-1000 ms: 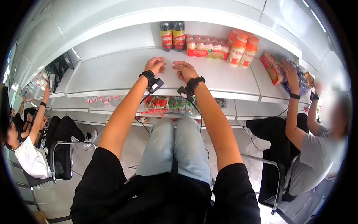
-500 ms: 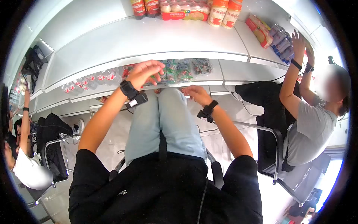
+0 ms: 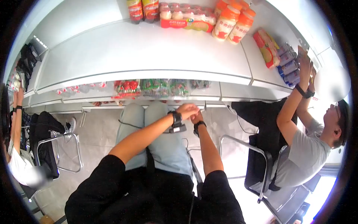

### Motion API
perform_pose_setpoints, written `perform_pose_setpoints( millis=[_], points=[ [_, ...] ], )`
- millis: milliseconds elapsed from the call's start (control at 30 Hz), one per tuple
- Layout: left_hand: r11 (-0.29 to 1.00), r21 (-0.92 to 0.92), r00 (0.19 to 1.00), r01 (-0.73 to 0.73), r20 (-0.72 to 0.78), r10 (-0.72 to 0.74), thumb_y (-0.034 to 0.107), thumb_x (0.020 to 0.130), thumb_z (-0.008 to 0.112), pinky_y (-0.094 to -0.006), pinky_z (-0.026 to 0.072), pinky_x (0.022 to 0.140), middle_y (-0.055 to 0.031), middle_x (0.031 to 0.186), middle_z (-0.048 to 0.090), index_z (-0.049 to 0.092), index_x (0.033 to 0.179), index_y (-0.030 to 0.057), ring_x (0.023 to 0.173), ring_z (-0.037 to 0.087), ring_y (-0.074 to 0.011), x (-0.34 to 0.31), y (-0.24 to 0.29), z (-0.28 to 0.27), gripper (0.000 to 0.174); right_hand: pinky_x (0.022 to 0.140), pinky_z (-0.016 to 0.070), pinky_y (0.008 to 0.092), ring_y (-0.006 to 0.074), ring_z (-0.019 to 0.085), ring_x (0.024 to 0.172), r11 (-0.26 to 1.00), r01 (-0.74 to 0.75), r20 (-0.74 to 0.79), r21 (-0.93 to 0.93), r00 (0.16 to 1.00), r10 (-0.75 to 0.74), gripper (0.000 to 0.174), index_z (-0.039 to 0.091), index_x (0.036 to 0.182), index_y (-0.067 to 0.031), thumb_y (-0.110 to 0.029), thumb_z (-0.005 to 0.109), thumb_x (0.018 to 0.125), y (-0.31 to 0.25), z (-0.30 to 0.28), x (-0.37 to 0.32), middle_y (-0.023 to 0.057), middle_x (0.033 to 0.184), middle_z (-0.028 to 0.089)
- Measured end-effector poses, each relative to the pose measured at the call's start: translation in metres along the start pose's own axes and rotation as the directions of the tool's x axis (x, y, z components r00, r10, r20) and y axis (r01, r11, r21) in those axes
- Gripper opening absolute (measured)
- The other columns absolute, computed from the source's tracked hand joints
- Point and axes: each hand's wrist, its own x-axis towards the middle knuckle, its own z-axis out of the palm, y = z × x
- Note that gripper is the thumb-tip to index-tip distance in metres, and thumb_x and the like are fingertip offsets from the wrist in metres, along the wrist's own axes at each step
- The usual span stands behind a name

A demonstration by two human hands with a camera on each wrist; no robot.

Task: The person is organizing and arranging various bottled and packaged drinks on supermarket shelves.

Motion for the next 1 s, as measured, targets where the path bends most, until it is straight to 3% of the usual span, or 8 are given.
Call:
perform_pose_setpoints(
  millis=[100,200,233,300,333,400,533,1000],
  points=[
    [0.979,-0.052,0.979,0.197,-0.038,-0.199,0.032,0.092,0.055,-0.0262,0.0498,0.058,-0.0003,0.092,0.062,0.057,0.107,0.0111,0.07,0.058,-0.0101,-0.001,-0.026,-0.014,0.026,0.1,0.0386,0.0423,0.0383,0.045,0.119,0.983,0.112,-0.244,-0.144,0.959,-0.145,0.068,0.031,0.137,-0.0037,-0.014,0.063,0.078,0.027,0.02,0.014,0.0253,0.132,0.042],
    [0.974,-0.145,0.982,0.176,-0.047,-0.185,0.029,0.092,0.055,-0.0291,0.0528,0.062,-0.0012,0.095,0.062,0.056,0.111,0.0115,0.074,0.06,-0.0125,-0.013,-0.013,-0.019,0.026,0.101,0.0368,0.0441,0.04,0.04,0.123,1.0,-0.028,-0.257,-0.011,0.966,0.024,0.073,0.03,0.136,-0.0026,-0.017,0.067,0.076,0.0,0.016,0.024,0.0275,0.132,0.04],
    [0.964,-0.164,0.975,0.21,-0.041,-0.22,0.028,0.091,0.056,-0.0288,0.0527,0.062,-0.0018,0.096,0.062,0.056,0.112,0.0117,0.076,0.06,-0.0125,-0.012,-0.008,-0.018,0.026,0.101,0.0371,0.0439,0.0399,0.041,0.122,0.931,-0.105,-0.26,0.35,0.944,0.204,0.071,0.033,0.135,-0.0017,-0.02,0.068,0.075,0.044,0.035,0.048,0.0278,0.132,0.04],
    [0.95,-0.225,0.974,0.218,-0.003,-0.225,0.027,0.09,0.055,-0.0288,0.0519,0.058,-0.0019,0.091,0.062,0.055,0.11,0.0129,0.072,0.06,-0.0122,-0.006,-0.026,-0.024,0.024,0.099,0.0382,0.0427,0.0398,0.044,0.119,0.916,-0.191,-0.275,0.352,0.915,0.296,0.067,0.04,0.129,0.0003,-0.025,0.069,0.075,0.065,0.054,0.079,0.0272,0.13,0.043],
    [0.953,-0.239,0.978,0.187,-0.045,-0.204,0.027,0.091,0.056,-0.0295,0.0519,0.058,-0.0017,0.09,0.062,0.055,0.109,0.0131,0.072,0.059,-0.0125,-0.011,-0.025,-0.027,0.023,0.098,0.0389,0.0418,0.0397,0.047,0.117,0.977,-0.214,-0.334,0.011,0.92,0.206,0.064,0.044,0.125,0.0012,-0.028,0.07,0.074,0.033,0.048,0.075,0.0264,0.127,0.047],
    [0.931,-0.318,0.977,0.181,-0.052,-0.207,0.026,0.091,0.057,-0.03,0.0518,0.064,-0.0023,0.094,0.061,0.054,0.111,0.0137,0.075,0.059,-0.0128,-0.022,-0.018,-0.032,0.023,0.096,0.0405,0.0413,0.0378,0.05,0.114,0.979,-0.199,-0.307,-0.042,0.935,0.177,0.057,0.053,0.119,-0.0018,-0.03,0.071,0.073,-0.009,0.033,0.078,0.022,0.12,0.055],
    [0.914,-0.341,0.966,0.219,-0.055,-0.252,0.025,0.092,0.055,-0.0307,0.0513,0.07,-0.0028,0.098,0.06,0.053,0.112,0.0128,0.08,0.059,-0.0136,-0.028,-0.006,-0.037,0.024,0.092,0.0437,0.0422,0.0367,0.054,0.108,0.936,-0.075,-0.397,0.345,0.892,0.218,0.051,0.058,0.115,-0.0057,-0.032,0.07,0.073,0.016,0.074,0.123,0.0192,0.113,0.06],
    [0.921,-0.322,0.965,0.22,-0.064,-0.253,0.028,0.092,0.054,-0.0303,0.0517,0.071,-0.0027,0.099,0.059,0.053,0.114,0.0131,0.081,0.06,-0.0135,-0.026,-0.008,-0.041,0.026,0.09,0.0442,0.041,0.0351,0.055,0.107,0.963,-0.18,-0.455,0.202,0.853,0.255,0.041,0.061,0.11,-0.0066,-0.031,0.065,0.077,-0.002,0.091,0.138,0.0199,0.11,0.061]
  ],
)
